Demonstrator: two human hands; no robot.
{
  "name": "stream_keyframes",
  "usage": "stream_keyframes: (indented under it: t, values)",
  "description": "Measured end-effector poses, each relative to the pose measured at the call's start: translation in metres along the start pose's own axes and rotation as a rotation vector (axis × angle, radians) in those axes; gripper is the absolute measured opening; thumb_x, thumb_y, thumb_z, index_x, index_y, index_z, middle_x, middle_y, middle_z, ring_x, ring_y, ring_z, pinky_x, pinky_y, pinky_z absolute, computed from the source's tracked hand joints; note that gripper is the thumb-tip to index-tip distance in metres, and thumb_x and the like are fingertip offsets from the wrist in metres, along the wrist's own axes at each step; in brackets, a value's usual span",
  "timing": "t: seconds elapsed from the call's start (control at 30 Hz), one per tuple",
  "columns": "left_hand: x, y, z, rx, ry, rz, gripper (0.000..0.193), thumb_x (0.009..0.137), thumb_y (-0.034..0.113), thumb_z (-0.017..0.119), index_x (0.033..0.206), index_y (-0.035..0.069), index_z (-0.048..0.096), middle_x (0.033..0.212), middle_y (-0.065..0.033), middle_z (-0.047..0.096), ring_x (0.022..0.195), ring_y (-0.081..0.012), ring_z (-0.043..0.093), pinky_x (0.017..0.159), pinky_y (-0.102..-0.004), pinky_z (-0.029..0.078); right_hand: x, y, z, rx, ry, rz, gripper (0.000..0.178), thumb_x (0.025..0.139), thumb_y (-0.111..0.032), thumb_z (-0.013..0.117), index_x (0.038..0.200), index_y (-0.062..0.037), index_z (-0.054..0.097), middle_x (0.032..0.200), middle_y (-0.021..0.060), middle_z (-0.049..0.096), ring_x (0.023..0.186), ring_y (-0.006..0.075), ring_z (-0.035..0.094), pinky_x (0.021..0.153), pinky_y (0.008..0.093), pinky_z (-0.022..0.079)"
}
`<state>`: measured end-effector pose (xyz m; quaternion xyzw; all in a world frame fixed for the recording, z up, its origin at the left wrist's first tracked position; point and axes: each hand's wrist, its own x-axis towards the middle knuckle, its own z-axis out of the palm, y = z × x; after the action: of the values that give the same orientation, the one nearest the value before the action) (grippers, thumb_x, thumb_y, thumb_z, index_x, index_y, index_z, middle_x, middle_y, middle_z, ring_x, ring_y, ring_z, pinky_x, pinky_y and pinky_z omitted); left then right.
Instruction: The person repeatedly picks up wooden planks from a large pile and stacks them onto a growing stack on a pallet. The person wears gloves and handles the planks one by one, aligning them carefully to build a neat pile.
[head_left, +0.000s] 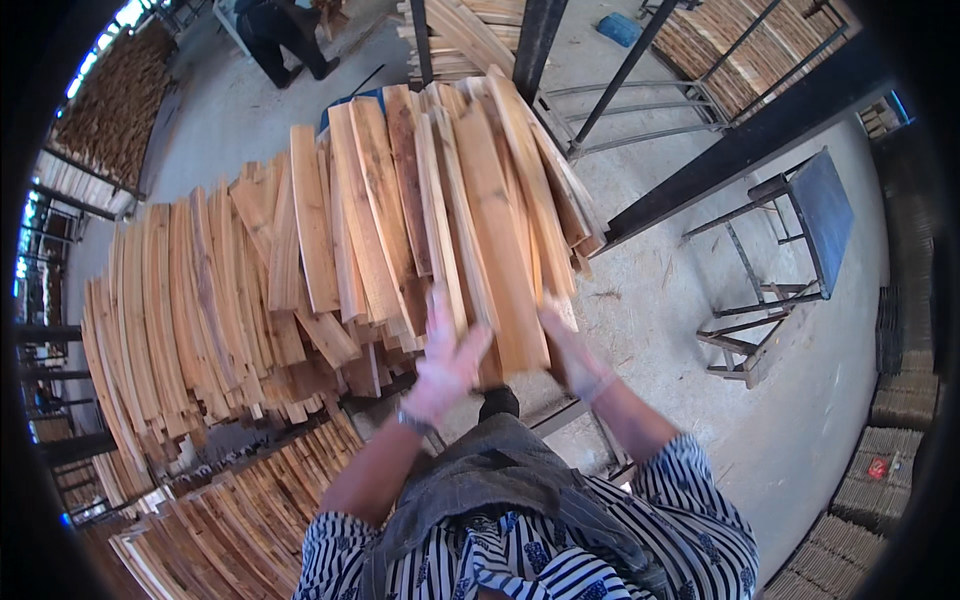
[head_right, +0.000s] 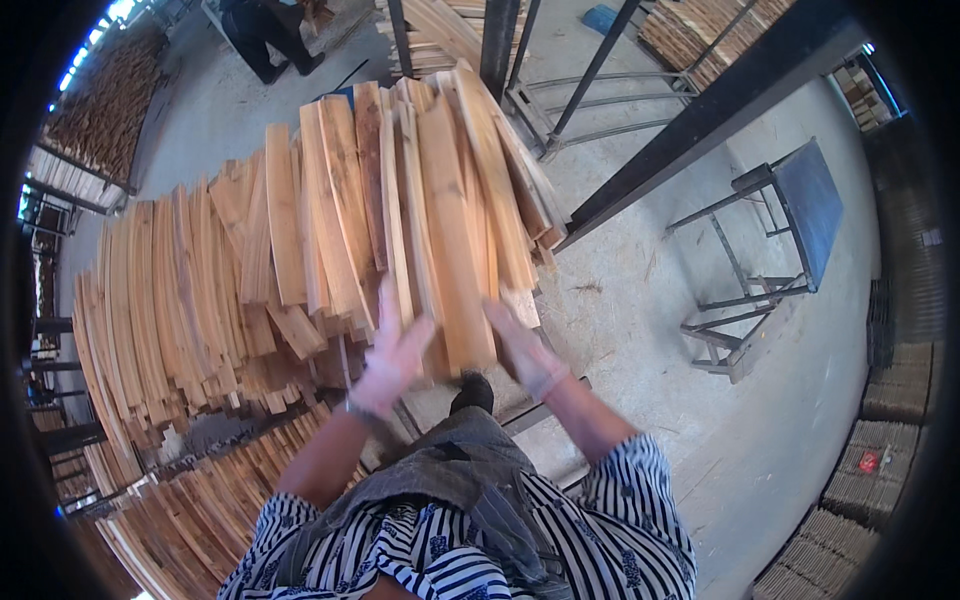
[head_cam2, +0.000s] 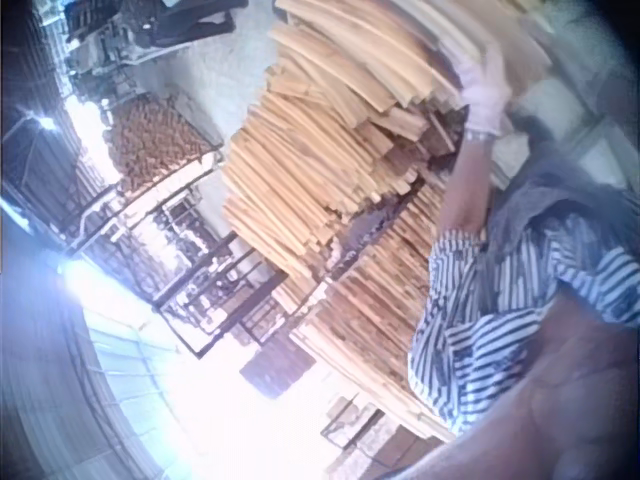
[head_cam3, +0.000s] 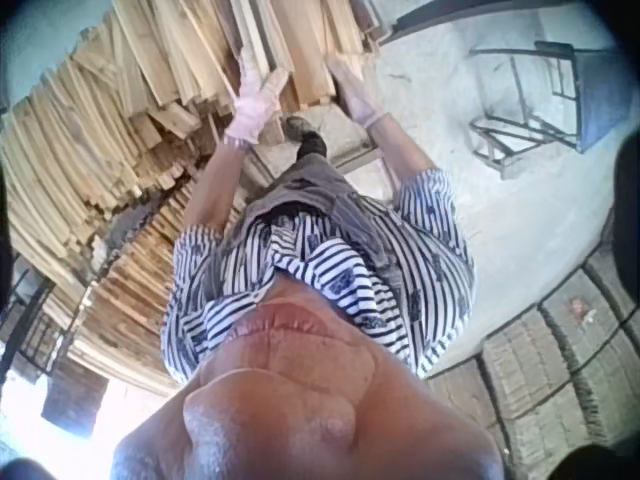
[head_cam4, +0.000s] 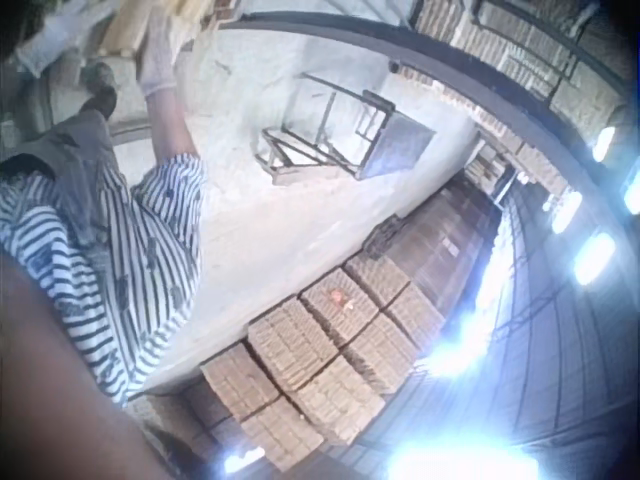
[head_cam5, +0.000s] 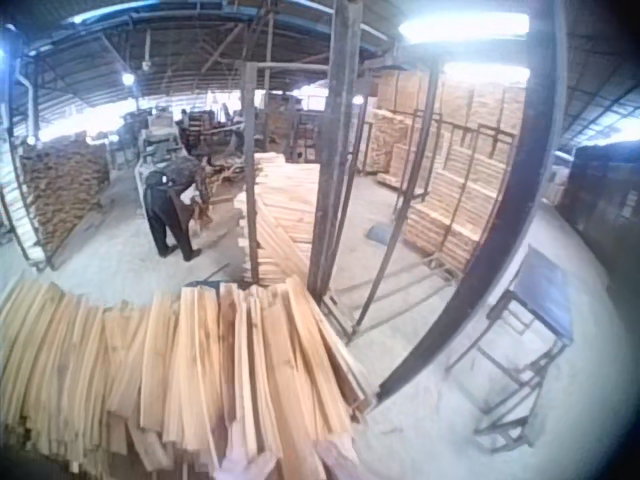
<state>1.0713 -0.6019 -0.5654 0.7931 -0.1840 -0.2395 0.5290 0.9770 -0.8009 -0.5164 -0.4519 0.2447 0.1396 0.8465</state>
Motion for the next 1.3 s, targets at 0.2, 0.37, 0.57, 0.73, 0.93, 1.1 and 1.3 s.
stream_keyframes:
  t: [0.2, 0.37, 0.57, 0.73, 0.93, 1.1, 1.3]
  values:
    - [-0.065, 0.019, -0.014, -0.503, 0.198, -0.462, 0.051, 0.102, 0.032, 0.05, 0.147, 0.007, 0.042, 0.14, -0.0131, 0.049, 0.123, -0.0247, 0.051, 0.106, -0.0363, 0.042, -0.068, 0.068, -0.001, 0.206, -0.026, 0.241, 0.087, 0.097, -0.063, 0.052, 0.157, -0.0068, 0.025, 0.158, 0.0112, 0.035, 0.144, 0.0232, 0.036, 0.119, 0.0393, 0.029]
    - [-0.02, 0.013, -0.011, -1.131, -0.122, -0.63, 0.055, 0.099, 0.044, 0.061, 0.14, 0.01, 0.052, 0.13, -0.0062, 0.062, 0.119, -0.0191, 0.059, 0.105, -0.036, 0.047, -0.018, 0.09, -0.034, -0.313, 0.185, 0.033, 0.083, 0.096, -0.062, 0.053, 0.149, 0.0004, 0.036, 0.144, 0.0171, 0.049, 0.131, 0.0245, 0.048, 0.112, 0.0376, 0.037]
    - [-0.005, 0.013, 0.004, -0.888, -0.004, -0.561, 0.066, 0.094, 0.039, 0.071, 0.146, 0.01, 0.042, 0.13, -0.0036, 0.058, 0.117, -0.0152, 0.056, 0.104, -0.0332, 0.045, 0.046, 0.04, -0.022, -0.049, 0.321, -0.045, 0.081, 0.093, -0.052, 0.065, 0.141, 0.0067, 0.039, 0.129, 0.0175, 0.058, 0.114, 0.0225, 0.059, 0.102, 0.0359, 0.046]
    - [-0.014, 0.04, -0.004, -0.824, 0.098, -0.51, 0.057, 0.095, 0.027, 0.072, 0.14, 0.008, 0.043, 0.119, -0.0008, 0.059, 0.109, -0.0107, 0.056, 0.098, -0.027, 0.046, 0.045, 0.028, -0.011, -0.007, 0.199, -0.139, 0.074, 0.095, -0.041, 0.067, 0.144, 0.0044, 0.037, 0.137, 0.0128, 0.052, 0.123, 0.0185, 0.052, 0.103, 0.0338, 0.045]
    - [-0.039, 0.068, -0.055, -0.85, 0.091, -0.328, 0.074, 0.09, 0.032, 0.077, 0.145, 0.0, 0.04, 0.129, -0.0094, 0.06, 0.115, -0.016, 0.057, 0.098, -0.0331, 0.049, 0.065, -0.013, 0.008, -0.168, -0.072, -0.268, 0.064, 0.096, -0.039, 0.062, 0.143, 0.0005, 0.043, 0.129, 0.0055, 0.055, 0.117, 0.0153, 0.052, 0.102, 0.0305, 0.044]
    - [-0.074, 0.121, -0.11, -0.798, 0.239, 0.152, 0.097, 0.082, 0.038, 0.085, 0.153, 0.001, 0.031, 0.142, -0.0086, 0.052, 0.13, -0.0173, 0.046, 0.112, -0.033, 0.038, 0.119, -0.033, 0.044, -0.235, -0.388, -0.349, 0.069, 0.089, -0.037, 0.069, 0.144, -0.003, 0.043, 0.133, 0.0073, 0.053, 0.12, 0.0215, 0.053, 0.104, 0.0371, 0.046]
    - [-0.101, 0.197, -0.089, -0.629, 0.734, 0.222, 0.104, 0.08, 0.035, 0.086, 0.158, 0.007, 0.023, 0.149, -0.0086, 0.045, 0.137, -0.0174, 0.04, 0.115, -0.0351, 0.033, 0.109, -0.112, 0.14, -0.327, -0.777, -0.347, 0.099, 0.089, -0.05, 0.07, 0.157, -0.0004, 0.019, 0.147, 0.0142, 0.043, 0.129, 0.0262, 0.047, 0.108, 0.0378, 0.041]
